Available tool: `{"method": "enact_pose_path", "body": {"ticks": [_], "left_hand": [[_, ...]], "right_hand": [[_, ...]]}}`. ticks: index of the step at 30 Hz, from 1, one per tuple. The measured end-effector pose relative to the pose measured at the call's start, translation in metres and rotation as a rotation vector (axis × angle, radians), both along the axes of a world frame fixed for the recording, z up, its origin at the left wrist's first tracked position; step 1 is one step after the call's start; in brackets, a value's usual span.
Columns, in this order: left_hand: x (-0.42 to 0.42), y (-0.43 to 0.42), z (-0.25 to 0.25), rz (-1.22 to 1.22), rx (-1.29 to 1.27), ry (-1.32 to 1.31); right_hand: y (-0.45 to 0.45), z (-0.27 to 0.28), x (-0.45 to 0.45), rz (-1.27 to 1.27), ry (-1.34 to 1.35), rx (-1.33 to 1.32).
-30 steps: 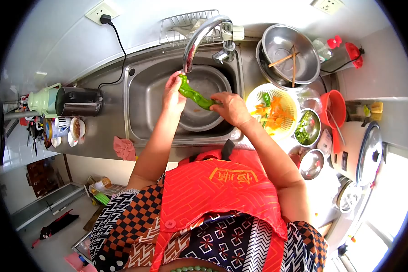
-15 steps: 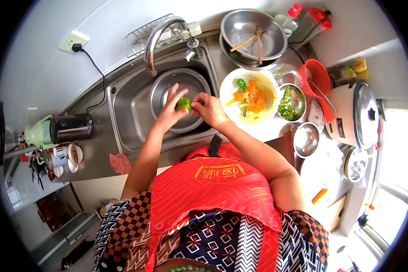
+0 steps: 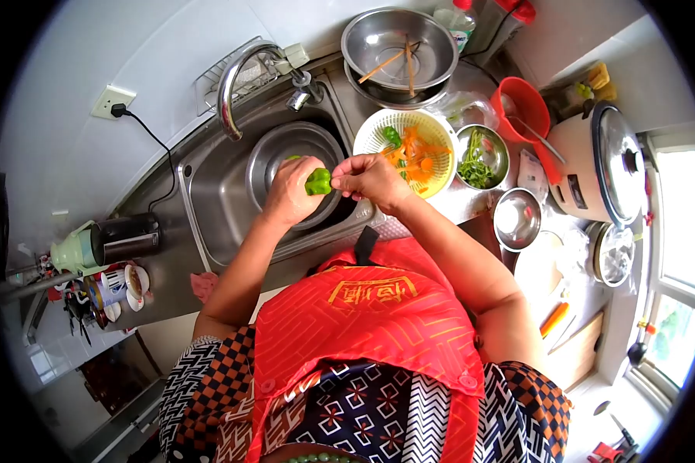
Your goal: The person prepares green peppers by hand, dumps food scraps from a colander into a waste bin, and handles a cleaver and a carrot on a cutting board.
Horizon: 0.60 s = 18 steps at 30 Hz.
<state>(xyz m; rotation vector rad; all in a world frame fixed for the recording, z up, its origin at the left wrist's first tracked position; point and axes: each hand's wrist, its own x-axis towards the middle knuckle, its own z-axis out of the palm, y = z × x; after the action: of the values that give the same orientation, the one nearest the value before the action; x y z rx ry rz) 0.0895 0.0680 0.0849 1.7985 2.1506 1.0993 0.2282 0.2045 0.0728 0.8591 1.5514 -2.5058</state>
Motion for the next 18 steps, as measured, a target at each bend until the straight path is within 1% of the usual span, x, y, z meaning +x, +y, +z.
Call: {"method": "enact_pose_path", "body": {"ticks": [3, 4, 7, 11, 12, 16, 18], "left_hand": [[0.012, 0.013, 0.008, -0.052, 0.052, -0.026], [0.014, 0.016, 0.009, -0.070, 0.031, -0.013], [0.021, 0.029, 0.014, -0.117, 0.100, -0.029], [0.041, 0.040, 0.020, -0.049, 0.110, -0.072], [0.044, 0.044, 0.020, -0.046, 0.117, -0.065], [0.052, 0.054, 0.022, -0.088, 0.130, -0.025], [0.059, 0.058, 0.025, -0.059, 0.125, -0.043]], "right_hand": [[0.011, 0.004, 0.018, 0.011, 0.081, -0.096], [0.014, 0.004, 0.022, 0.018, 0.101, -0.089], [0.019, 0.013, 0.033, -0.001, 0.177, -0.088], [0.029, 0.029, 0.042, 0.024, 0.206, 0.055], [0.030, 0.028, 0.043, 0.003, 0.218, 0.016], [0.033, 0.027, 0.054, -0.049, 0.212, 0.082], [0.032, 0.026, 0.057, -0.094, 0.222, 0.134]]}}
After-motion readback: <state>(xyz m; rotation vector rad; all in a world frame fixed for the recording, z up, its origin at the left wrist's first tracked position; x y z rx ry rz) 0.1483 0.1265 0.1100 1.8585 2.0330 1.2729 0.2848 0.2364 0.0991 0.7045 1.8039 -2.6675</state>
